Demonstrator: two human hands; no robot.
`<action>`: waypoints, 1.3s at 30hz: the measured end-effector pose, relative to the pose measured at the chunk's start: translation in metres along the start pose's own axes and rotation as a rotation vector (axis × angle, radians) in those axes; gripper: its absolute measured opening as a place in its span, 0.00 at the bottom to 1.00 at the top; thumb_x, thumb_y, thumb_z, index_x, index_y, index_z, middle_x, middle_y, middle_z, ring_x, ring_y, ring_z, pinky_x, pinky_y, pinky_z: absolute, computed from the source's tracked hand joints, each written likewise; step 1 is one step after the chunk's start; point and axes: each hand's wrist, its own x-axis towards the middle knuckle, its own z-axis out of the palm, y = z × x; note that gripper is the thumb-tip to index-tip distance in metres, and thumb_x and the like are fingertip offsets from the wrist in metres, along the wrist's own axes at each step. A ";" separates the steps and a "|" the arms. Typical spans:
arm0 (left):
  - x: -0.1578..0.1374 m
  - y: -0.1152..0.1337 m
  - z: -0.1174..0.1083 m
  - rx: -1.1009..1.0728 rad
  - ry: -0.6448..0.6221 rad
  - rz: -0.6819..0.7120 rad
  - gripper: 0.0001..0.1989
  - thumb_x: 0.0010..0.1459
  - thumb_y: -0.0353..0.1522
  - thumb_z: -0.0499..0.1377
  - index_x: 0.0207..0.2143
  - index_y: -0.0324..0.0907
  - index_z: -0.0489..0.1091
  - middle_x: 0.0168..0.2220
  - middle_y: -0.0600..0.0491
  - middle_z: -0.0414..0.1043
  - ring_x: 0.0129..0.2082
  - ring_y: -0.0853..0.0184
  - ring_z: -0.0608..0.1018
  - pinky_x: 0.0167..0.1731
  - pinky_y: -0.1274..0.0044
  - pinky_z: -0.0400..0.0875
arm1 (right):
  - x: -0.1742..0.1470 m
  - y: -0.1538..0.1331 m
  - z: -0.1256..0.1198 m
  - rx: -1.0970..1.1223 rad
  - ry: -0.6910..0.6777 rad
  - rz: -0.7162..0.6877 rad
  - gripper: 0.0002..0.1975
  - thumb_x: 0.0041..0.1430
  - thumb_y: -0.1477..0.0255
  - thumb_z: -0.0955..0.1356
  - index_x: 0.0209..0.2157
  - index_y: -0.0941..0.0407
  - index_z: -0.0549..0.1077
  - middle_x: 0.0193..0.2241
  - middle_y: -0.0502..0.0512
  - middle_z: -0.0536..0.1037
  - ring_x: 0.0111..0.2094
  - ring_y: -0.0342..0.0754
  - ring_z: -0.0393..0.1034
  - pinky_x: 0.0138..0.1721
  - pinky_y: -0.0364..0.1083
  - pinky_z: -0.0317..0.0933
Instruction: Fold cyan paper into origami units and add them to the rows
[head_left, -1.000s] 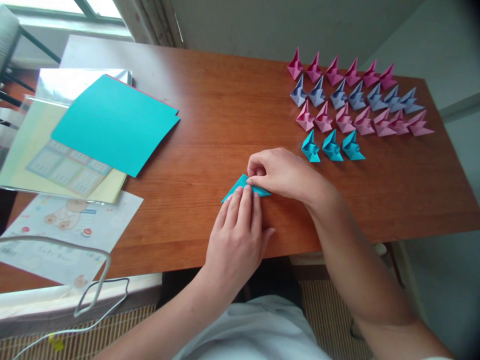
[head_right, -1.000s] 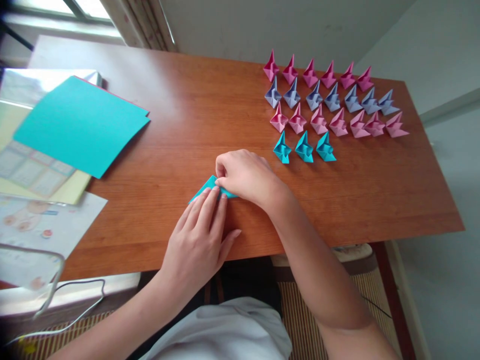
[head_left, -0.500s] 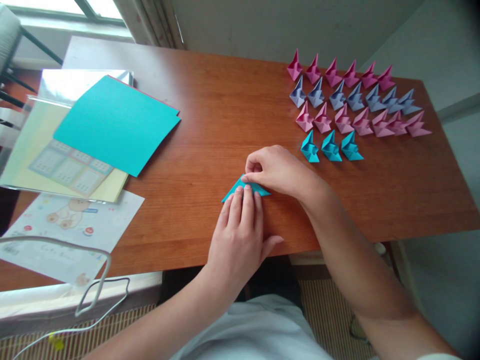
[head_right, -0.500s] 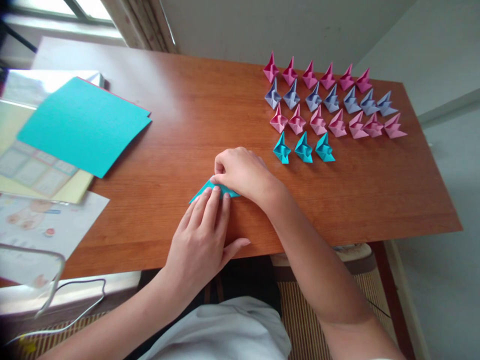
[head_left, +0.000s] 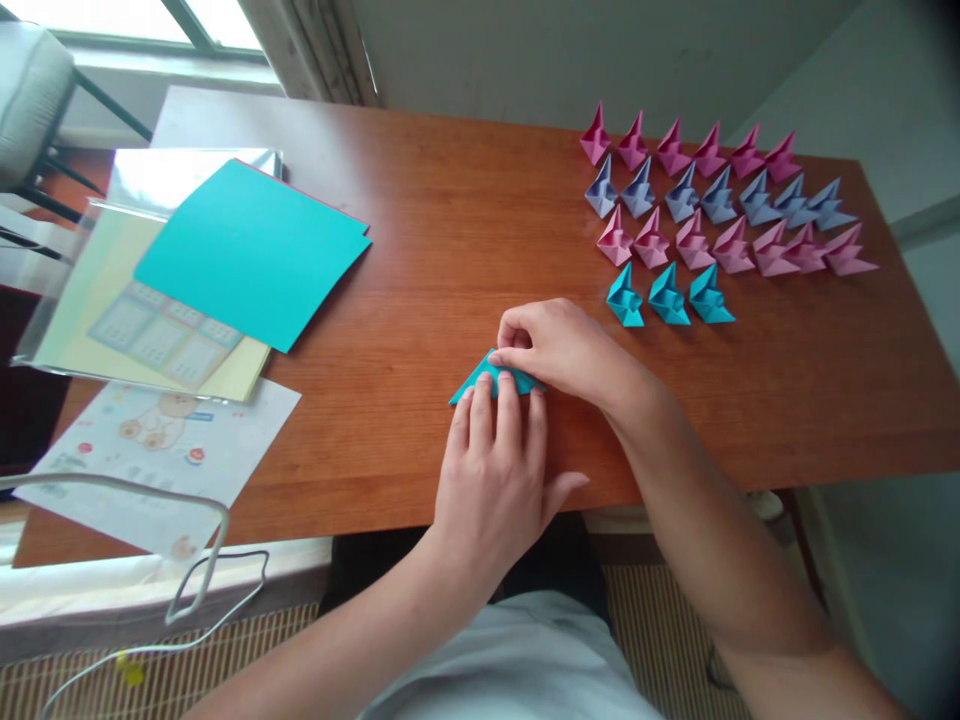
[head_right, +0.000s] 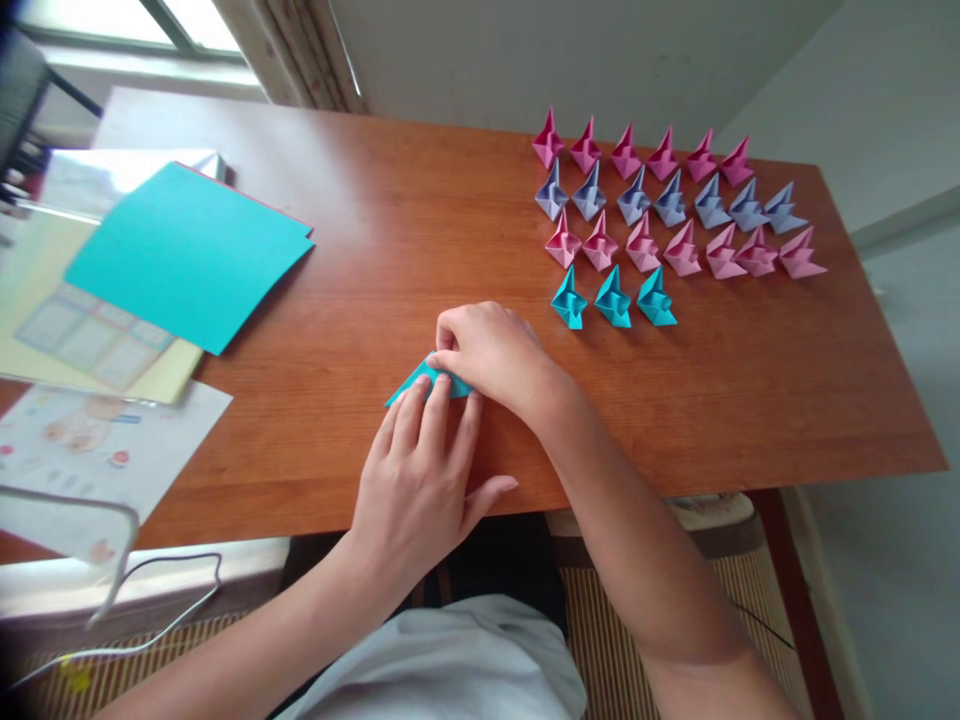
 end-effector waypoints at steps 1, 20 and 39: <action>0.001 0.001 0.000 0.004 0.000 -0.004 0.41 0.64 0.54 0.53 0.66 0.30 0.63 0.67 0.27 0.60 0.66 0.37 0.65 0.63 0.52 0.64 | 0.000 0.001 0.001 0.005 0.002 0.000 0.04 0.58 0.70 0.72 0.29 0.54 0.78 0.29 0.50 0.80 0.31 0.44 0.71 0.30 0.43 0.55; 0.003 -0.001 -0.004 0.055 -0.063 -0.001 0.50 0.55 0.60 0.59 0.67 0.33 0.61 0.66 0.30 0.61 0.66 0.38 0.66 0.64 0.54 0.64 | -0.001 0.006 0.005 0.010 0.016 -0.024 0.05 0.59 0.69 0.72 0.29 0.54 0.76 0.30 0.50 0.80 0.32 0.45 0.70 0.31 0.43 0.55; -0.024 -0.047 0.001 -0.004 0.054 0.133 0.40 0.67 0.53 0.50 0.66 0.28 0.62 0.69 0.37 0.58 0.69 0.48 0.63 0.68 0.57 0.54 | -0.009 0.007 0.011 0.009 0.090 -0.079 0.07 0.62 0.70 0.71 0.29 0.54 0.74 0.32 0.49 0.78 0.34 0.45 0.69 0.35 0.44 0.55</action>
